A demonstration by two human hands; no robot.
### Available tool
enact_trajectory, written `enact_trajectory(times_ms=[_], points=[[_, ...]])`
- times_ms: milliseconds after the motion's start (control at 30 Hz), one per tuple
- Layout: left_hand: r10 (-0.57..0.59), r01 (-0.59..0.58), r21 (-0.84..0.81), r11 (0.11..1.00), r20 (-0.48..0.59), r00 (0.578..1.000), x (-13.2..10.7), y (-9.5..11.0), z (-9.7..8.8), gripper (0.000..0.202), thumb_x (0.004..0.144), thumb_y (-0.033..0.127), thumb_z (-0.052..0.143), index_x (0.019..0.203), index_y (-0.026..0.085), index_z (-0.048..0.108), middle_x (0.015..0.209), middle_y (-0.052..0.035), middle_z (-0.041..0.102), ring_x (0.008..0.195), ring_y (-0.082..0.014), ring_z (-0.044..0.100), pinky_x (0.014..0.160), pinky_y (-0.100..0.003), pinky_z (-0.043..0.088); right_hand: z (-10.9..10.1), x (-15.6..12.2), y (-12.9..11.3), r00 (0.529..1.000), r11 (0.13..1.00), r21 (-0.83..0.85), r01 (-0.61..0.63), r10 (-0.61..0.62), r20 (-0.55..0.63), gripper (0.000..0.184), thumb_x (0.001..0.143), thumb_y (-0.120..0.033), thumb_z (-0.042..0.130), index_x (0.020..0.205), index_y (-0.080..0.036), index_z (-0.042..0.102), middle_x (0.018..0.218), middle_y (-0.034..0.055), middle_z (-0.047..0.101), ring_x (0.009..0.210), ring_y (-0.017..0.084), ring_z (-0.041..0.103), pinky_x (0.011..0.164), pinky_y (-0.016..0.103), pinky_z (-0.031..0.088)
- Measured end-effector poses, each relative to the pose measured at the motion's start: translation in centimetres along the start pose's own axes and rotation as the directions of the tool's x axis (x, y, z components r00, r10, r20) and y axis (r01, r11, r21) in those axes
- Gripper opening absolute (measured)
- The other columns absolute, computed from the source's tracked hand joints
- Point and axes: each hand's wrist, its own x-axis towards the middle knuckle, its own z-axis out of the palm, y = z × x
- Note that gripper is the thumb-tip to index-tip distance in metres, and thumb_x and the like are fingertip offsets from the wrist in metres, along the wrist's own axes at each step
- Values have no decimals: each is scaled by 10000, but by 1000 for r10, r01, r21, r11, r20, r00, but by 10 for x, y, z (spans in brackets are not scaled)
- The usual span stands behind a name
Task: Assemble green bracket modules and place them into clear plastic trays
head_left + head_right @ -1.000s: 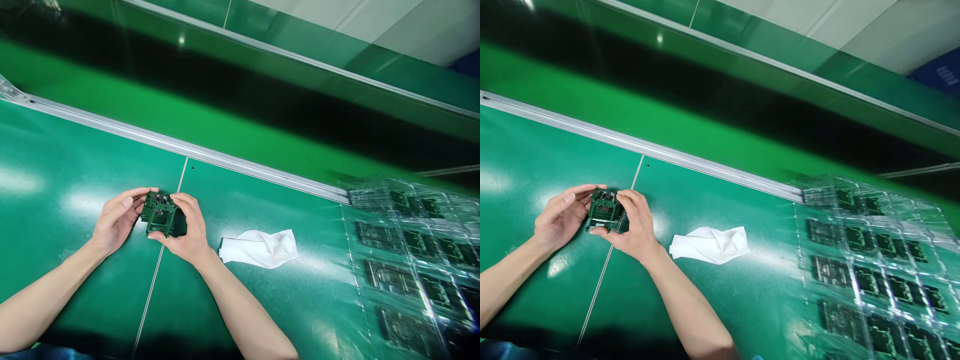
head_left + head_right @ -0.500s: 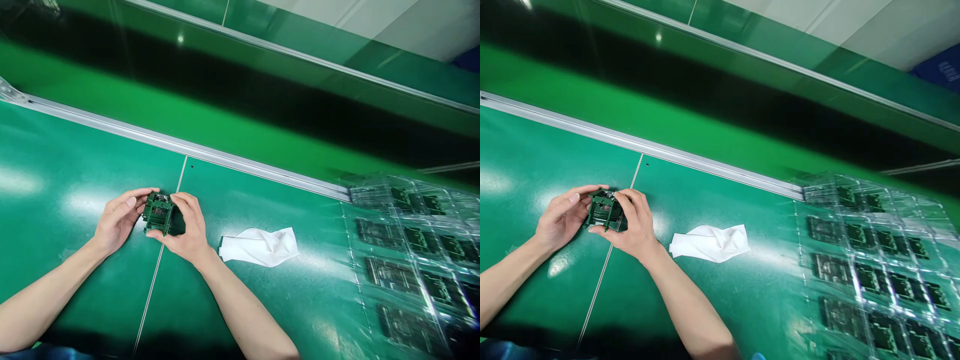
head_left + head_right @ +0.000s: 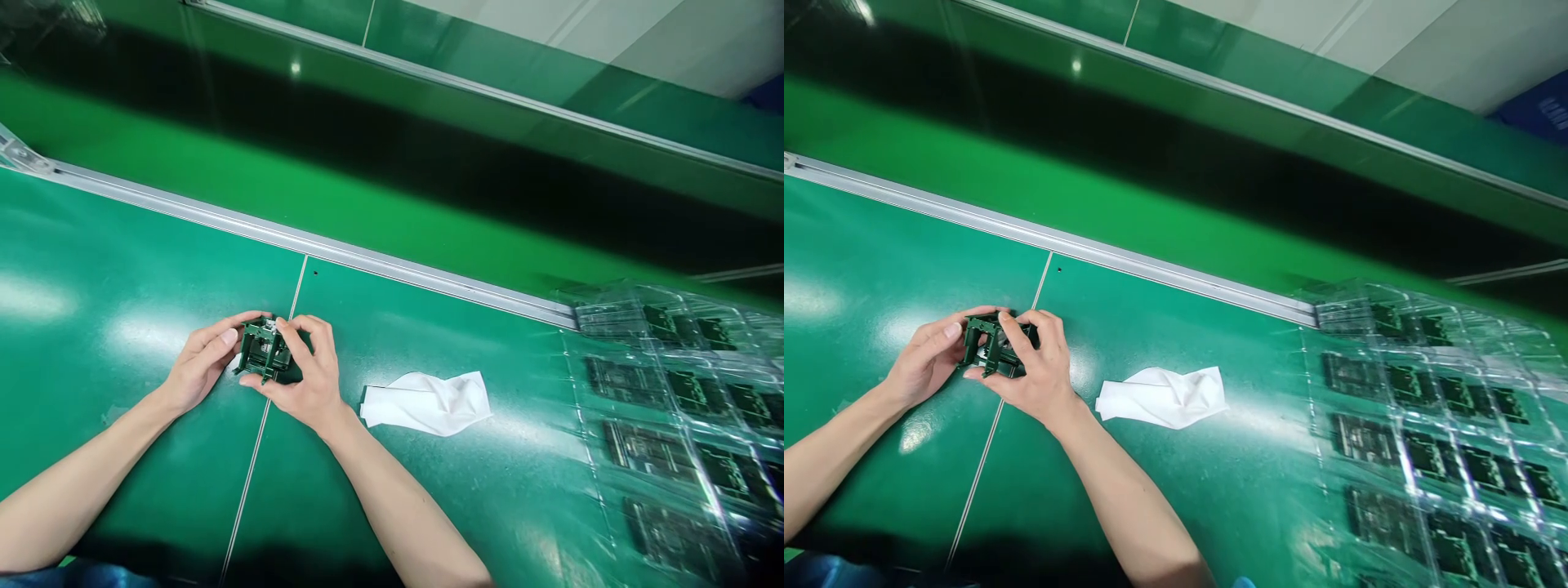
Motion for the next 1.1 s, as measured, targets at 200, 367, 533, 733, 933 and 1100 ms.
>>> enact_trajectory(times_ms=[200, 367, 533, 733, 933, 1100], points=[[114, -125, 125, 984, 90, 989, 0, -7, -8, 398, 754, 368, 760, 1113, 208, 700, 1091, -89, 699, 925, -237, 655, 804, -292, 532, -1, 0, 0, 1000, 998, 60, 3, -2, -13, 751, 791, -597, 681, 1398, -254, 401, 1068, 110, 541, 984, 259, 572, 863, 441, 535], [294, -301, 89, 949, 86, 952, 0, -9, -4, 433, 749, 262, 770, 1166, 229, 662, 1255, -98, 627, 1140, -260, 597, 929, -311, 511, -4, -1, 1, 993, 976, 200, -90, 72, 96, 873, 814, -697, 564, 1462, -202, 255, 1326, 184, 459, 1246, 312, 485, 998, 502, 485], [426, -433, 128, 892, 80, 901, 1, -7, -2, 527, 727, 223, 781, 1227, 224, 613, 1285, -122, 596, 1175, -272, 569, 981, -347, 491, -7, -2, 5, 935, 899, 305, -314, 237, 265, 827, 870, -543, 601, 1487, -198, 174, 1302, 165, 548, 1203, 281, 560, 989, 461, 505], [434, -468, 278, 839, 179, 883, -1, -13, -8, 668, 801, 189, 717, 1396, 292, 434, 1418, -99, 489, 1315, -251, 460, 1083, -345, 412, -6, -4, 9, 917, 849, 386, -360, 244, 316, 835, 803, -283, 690, 1484, -219, 210, 1330, 140, 545, 1202, 251, 569, 1012, 415, 498], [451, -555, 413, 722, 328, 830, 1, -15, -14, 719, 821, 215, 691, 1447, 294, 345, 1486, -83, 404, 1346, -239, 422, 1047, -305, 457, -7, -1, 7, 930, 855, 404, -324, 211, 299, 695, 792, -131, 582, 1428, -265, 336, 1409, 103, 469, 1315, 242, 458, 1088, 437, 432], [488, -610, 440, 659, 367, 792, 2, -15, -16, 726, 828, 205, 677, 1460, 257, 325, 1502, -103, 372, 1379, -257, 372, 1113, -371, 408, -8, 0, 5, 938, 857, 413, -309, 202, 282, 644, 812, -123, 575, 1402, -269, 364, 1430, 103, 448, 1336, 237, 437, 1099, 448, 429]])
